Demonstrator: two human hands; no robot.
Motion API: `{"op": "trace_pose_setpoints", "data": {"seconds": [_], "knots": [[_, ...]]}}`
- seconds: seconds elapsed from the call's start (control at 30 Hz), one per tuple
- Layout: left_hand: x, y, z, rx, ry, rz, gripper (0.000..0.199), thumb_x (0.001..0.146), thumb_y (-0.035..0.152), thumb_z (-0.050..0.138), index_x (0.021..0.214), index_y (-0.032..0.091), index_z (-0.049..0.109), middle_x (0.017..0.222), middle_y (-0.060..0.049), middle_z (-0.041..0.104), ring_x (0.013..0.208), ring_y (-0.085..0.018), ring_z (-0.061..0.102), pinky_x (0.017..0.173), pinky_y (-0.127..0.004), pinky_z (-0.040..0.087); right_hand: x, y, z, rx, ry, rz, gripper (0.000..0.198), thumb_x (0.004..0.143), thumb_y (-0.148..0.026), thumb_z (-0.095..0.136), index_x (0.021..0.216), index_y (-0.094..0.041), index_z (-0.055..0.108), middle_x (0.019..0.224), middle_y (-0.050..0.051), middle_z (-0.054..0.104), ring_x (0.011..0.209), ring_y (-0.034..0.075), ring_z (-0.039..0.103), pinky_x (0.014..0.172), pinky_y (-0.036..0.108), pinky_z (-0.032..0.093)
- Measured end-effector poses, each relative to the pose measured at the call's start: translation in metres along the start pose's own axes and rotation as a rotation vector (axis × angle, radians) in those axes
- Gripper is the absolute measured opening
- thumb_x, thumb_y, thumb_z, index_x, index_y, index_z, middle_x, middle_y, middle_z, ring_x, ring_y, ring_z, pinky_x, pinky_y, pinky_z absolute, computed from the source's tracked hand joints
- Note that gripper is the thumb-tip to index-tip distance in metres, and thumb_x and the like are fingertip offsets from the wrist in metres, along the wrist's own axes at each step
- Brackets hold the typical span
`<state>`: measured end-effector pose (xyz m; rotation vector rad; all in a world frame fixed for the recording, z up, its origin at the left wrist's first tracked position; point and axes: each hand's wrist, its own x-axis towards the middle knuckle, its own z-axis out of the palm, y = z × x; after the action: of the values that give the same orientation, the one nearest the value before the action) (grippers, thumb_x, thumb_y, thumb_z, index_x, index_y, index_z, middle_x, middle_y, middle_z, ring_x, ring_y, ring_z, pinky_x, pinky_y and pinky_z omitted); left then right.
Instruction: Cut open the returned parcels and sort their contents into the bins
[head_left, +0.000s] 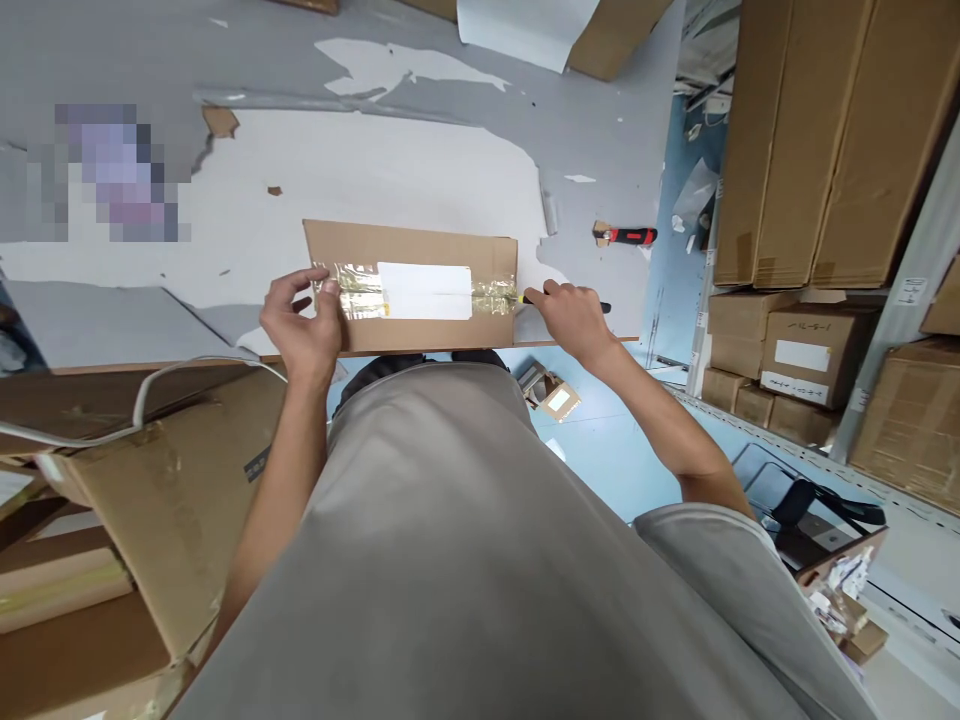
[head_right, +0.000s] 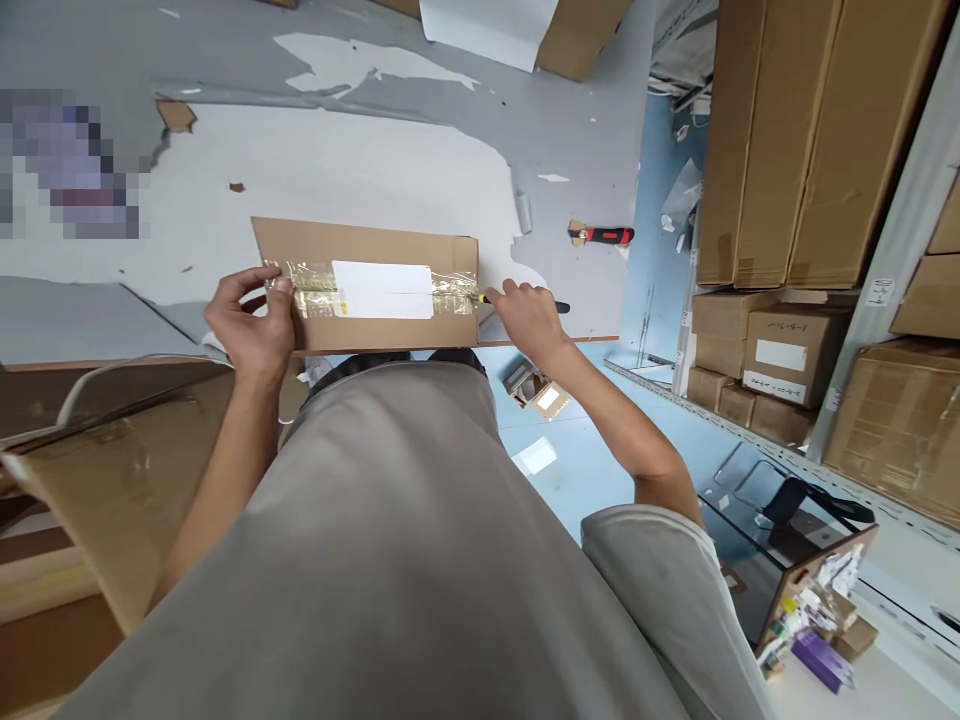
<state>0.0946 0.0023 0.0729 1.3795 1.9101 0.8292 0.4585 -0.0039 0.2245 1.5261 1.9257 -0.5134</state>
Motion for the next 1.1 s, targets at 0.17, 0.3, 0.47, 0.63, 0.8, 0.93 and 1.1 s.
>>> {"op": "trace_pose_setpoints", "data": {"seconds": [0.17,0.3,0.47,0.63,0.8,0.93,1.1], "knots": [[-0.001,0.014,0.001,0.053,-0.010,-0.095,0.026,0.108,0.020,0.067,0.131,0.016,0.077,0.141,-0.011,0.084,0.132,-0.023,0.077,0.109,-0.036,0.062,0.006,0.012,0.015,0.055,0.070,-0.004,0.052,0.113,0.000,0.045,0.151,-0.017,0.077,0.136,0.022,0.082,0.119,0.031,0.079,0.090,0.037,0.049],[0.006,0.006,-0.004,0.019,0.023,-0.122,0.023,0.108,0.016,0.068,0.129,0.014,0.078,0.135,-0.010,0.085,0.126,-0.022,0.077,0.105,-0.033,0.062,0.023,0.045,0.063,0.588,0.162,-0.143,0.036,0.124,-0.031,0.053,0.147,-0.025,0.080,0.134,0.012,0.086,0.114,0.027,0.080,0.092,0.035,0.058],[0.023,-0.026,-0.024,0.001,0.126,-0.125,0.023,0.108,0.011,0.066,0.128,0.011,0.077,0.132,-0.010,0.084,0.120,-0.019,0.077,0.108,-0.033,0.060,0.057,0.027,0.141,1.531,0.303,0.064,0.073,0.104,-0.087,0.067,0.134,-0.022,0.078,0.127,0.011,0.087,0.095,0.021,0.081,0.085,0.033,0.068],[0.037,-0.056,-0.047,0.121,0.113,-0.122,0.027,0.109,0.019,0.070,0.133,0.012,0.079,0.141,-0.010,0.082,0.126,-0.022,0.074,0.112,-0.039,0.057,0.085,-0.060,0.153,1.681,0.435,0.170,0.085,0.099,-0.094,0.062,0.143,-0.022,0.075,0.150,0.016,0.082,0.128,0.024,0.079,0.105,0.037,0.070],[0.043,-0.081,-0.054,0.138,0.092,0.010,0.025,0.110,0.023,0.069,0.130,0.012,0.079,0.131,-0.010,0.084,0.132,-0.027,0.073,0.130,-0.053,0.049,0.071,-0.091,0.111,1.502,0.620,0.154,0.091,0.108,-0.092,0.047,0.145,-0.015,0.078,0.152,0.020,0.082,0.144,0.029,0.075,0.128,0.042,0.058],[0.044,-0.086,-0.022,0.046,-0.029,0.045,0.023,0.110,0.031,0.065,0.126,0.017,0.075,0.130,-0.011,0.082,0.132,-0.029,0.073,0.130,-0.053,0.051,0.024,-0.071,0.066,1.260,0.706,0.200,0.071,0.117,-0.075,0.049,0.151,-0.021,0.079,0.154,0.014,0.083,0.148,0.031,0.075,0.128,0.045,0.059],[0.038,-0.077,0.038,-0.108,-0.433,-0.068,0.033,0.106,0.048,0.072,0.125,0.022,0.069,0.133,-0.015,0.081,0.133,-0.035,0.076,0.126,-0.057,0.057,-0.011,-0.072,0.024,0.886,0.658,0.292,0.055,0.124,-0.053,0.042,0.164,-0.032,0.073,0.162,0.009,0.080,0.149,0.032,0.077,0.125,0.049,0.062]]}}
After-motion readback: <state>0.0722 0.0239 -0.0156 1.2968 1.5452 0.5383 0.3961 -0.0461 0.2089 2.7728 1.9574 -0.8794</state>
